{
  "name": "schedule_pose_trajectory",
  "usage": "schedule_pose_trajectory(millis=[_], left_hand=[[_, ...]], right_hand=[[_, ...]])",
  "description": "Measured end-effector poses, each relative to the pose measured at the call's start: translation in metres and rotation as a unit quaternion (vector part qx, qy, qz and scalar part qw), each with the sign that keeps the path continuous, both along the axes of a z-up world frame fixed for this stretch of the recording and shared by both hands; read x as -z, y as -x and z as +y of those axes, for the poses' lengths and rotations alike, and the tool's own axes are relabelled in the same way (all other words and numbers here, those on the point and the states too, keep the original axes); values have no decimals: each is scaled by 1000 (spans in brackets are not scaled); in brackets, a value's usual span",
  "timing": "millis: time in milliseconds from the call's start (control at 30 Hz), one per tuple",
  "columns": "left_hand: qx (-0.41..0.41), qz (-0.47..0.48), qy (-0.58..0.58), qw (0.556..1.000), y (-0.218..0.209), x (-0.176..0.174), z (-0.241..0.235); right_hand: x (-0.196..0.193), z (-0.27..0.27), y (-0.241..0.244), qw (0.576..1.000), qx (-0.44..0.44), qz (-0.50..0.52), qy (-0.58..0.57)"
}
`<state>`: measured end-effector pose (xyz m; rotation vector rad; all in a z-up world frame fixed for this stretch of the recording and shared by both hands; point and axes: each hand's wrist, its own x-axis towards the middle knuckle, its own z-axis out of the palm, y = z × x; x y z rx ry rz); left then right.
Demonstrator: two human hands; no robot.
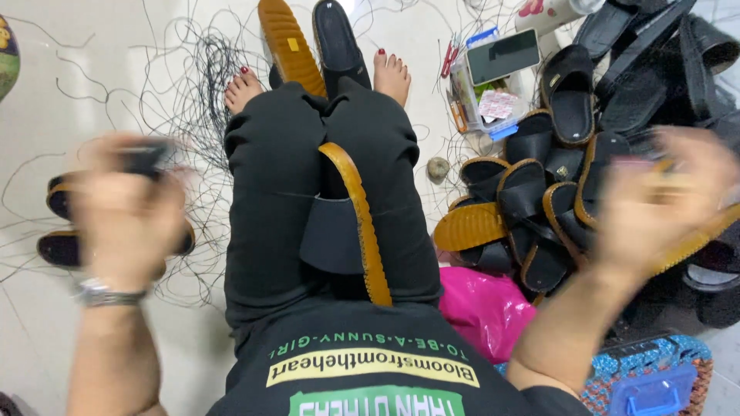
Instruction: The person sits on the floor and sews a black slipper using a needle and thread. They hold the slipper in their left hand and use their right hand to push the needle through the sole and upper, pulling the thread tight repeatedly.
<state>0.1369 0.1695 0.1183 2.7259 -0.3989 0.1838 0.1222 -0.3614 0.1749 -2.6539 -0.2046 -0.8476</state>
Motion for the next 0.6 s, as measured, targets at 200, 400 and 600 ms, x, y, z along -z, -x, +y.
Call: schedule_pose_trajectory(millis=[200,400,600], left_hand=[[164,184,124,961,-13,-20,-75],[128,323,63,936,-8,-10,-95],[122,582,89,799,-22,-33,-79]], right_hand=[[64,149,28,859,-284,312,-289],[93,156,22,854,-134,305,-399],[96,150,30,763,-85,367,-524]])
